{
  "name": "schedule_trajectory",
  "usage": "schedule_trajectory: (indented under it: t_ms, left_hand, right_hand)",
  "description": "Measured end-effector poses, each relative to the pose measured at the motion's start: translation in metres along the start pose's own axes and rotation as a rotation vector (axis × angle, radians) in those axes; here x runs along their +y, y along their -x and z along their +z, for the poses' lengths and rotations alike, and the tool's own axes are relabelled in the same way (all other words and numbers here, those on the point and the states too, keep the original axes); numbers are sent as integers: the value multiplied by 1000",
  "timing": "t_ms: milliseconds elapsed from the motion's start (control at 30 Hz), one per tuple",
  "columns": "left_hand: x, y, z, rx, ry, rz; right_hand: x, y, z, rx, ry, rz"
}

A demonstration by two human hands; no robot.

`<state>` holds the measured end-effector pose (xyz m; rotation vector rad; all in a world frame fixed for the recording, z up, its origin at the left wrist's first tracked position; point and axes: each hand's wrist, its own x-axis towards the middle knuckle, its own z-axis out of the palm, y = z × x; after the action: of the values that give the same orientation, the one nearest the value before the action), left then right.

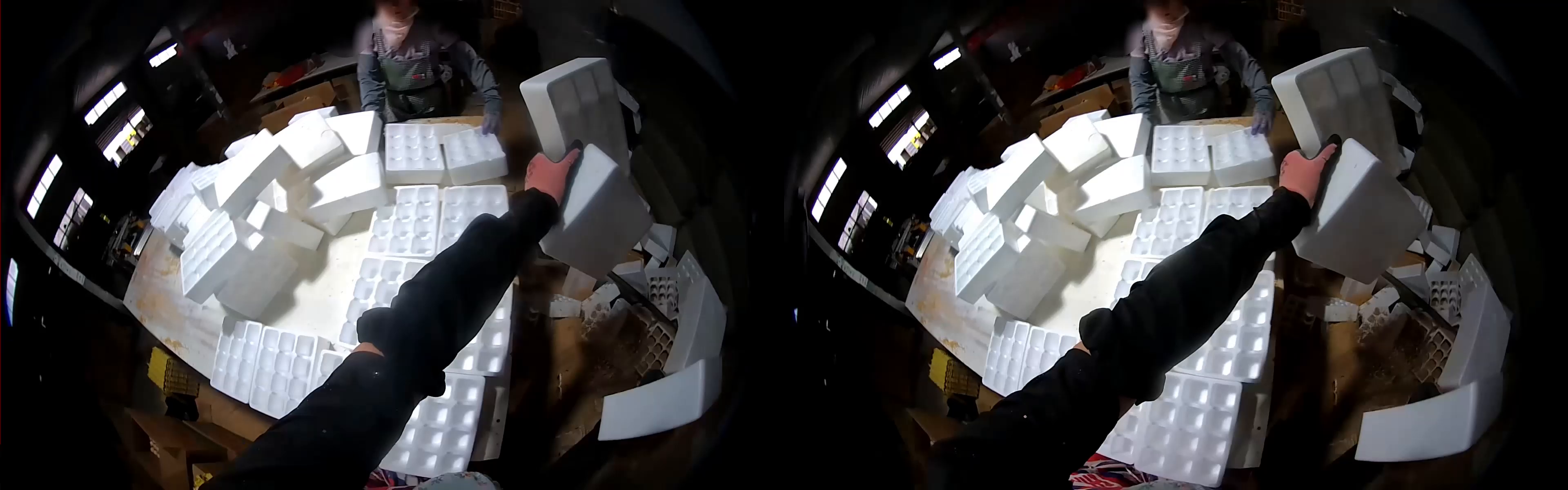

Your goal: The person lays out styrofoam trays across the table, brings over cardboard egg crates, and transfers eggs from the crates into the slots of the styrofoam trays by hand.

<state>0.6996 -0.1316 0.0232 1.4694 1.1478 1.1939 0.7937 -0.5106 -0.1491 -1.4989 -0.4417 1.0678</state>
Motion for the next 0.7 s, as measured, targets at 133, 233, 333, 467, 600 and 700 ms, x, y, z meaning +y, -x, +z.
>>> schedule_trajectory:
  t_ms: [133,233,333,467,600,700]
  left_hand:
    - [33,12,-181,-7,609,-27]
    - [82,85,-404,-25,966,32]
    - [64,165,-641,-107,1234,-182]
    - [-17,320,-901,238,1058,133]
    - [-125,401,-1016,779,784,109]
    - [-207,394,-1052,782,1109,109]
  right_hand:
    - [-29,45,123,-129,68,-3]
    - [-53,77,229,-267,87,-12]
    - [-76,108,340,-451,84,-41]
    - [-102,141,507,-720,17,-98]
    - [-107,142,715,-954,-173,-119]
    - [-90,120,884,-1123,-358,-177]
